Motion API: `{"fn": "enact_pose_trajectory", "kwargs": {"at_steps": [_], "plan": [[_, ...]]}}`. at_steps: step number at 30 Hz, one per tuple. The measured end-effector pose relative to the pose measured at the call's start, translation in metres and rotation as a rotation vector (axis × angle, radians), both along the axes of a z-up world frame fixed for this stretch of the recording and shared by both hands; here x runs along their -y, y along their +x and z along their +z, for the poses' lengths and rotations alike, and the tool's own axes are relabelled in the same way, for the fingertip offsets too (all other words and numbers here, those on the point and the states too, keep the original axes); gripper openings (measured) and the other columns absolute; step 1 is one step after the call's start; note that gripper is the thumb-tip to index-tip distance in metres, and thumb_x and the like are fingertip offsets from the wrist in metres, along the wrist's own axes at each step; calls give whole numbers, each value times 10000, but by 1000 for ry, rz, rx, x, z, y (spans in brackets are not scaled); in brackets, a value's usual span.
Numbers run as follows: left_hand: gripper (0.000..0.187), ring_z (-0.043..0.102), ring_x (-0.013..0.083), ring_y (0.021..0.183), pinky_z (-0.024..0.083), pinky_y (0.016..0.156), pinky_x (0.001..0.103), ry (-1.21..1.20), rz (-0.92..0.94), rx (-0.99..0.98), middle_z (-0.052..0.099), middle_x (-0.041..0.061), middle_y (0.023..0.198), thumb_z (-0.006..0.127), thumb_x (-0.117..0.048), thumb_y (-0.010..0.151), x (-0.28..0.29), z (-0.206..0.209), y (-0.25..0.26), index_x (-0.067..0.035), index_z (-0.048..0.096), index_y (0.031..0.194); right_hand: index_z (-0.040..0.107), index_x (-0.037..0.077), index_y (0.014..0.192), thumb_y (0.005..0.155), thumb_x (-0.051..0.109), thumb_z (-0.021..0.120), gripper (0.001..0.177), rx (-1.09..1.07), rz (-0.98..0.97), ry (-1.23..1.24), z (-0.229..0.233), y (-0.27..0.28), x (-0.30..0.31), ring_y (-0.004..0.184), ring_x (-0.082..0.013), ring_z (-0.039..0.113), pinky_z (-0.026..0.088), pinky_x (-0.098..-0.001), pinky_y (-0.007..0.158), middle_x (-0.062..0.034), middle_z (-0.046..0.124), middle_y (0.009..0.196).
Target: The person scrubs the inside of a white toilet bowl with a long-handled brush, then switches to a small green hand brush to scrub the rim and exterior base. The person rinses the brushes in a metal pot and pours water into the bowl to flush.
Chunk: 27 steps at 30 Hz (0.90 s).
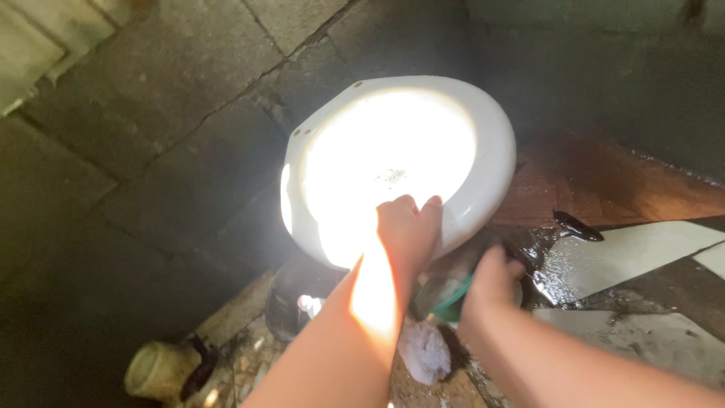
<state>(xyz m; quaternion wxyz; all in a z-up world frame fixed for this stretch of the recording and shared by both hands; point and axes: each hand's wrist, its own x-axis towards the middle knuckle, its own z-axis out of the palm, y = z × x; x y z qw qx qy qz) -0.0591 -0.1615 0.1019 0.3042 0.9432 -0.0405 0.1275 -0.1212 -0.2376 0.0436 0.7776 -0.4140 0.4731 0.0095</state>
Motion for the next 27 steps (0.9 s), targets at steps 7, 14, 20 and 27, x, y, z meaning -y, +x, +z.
{"fn": "enact_pose_trajectory", "kwargs": {"at_steps": [7,14,20,27], "plan": [[460,484,286,513,452,551,478,-12,22,-117,537,204,537,663,-346,842,6,21,-6,34,565,603,295,179,1452,935,352,421,559,-21,-59,222,8,3,-17,956,-310,669,558,-444,750,-167,592,1258],[445,435,236,500,425,539,429,73,2,-125,499,171,521,660,-339,848,9,28,-1,11,557,593,461,144,1250,962,441,563,426,264,3,-195,-10,45,72,884,-247,656,543,-439,775,-89,626,1047],[432,465,233,500,436,547,412,78,11,-158,516,157,524,643,-347,840,7,24,0,8,568,604,431,247,1434,1033,413,466,435,42,235,-230,-21,23,51,985,-312,661,492,-500,911,-104,647,1142],[437,439,227,512,419,531,409,73,67,-223,488,150,524,650,-322,846,7,28,-4,25,556,599,597,212,1273,995,335,482,326,310,64,16,-13,69,101,960,-253,653,498,-444,839,-54,684,1098]]}}
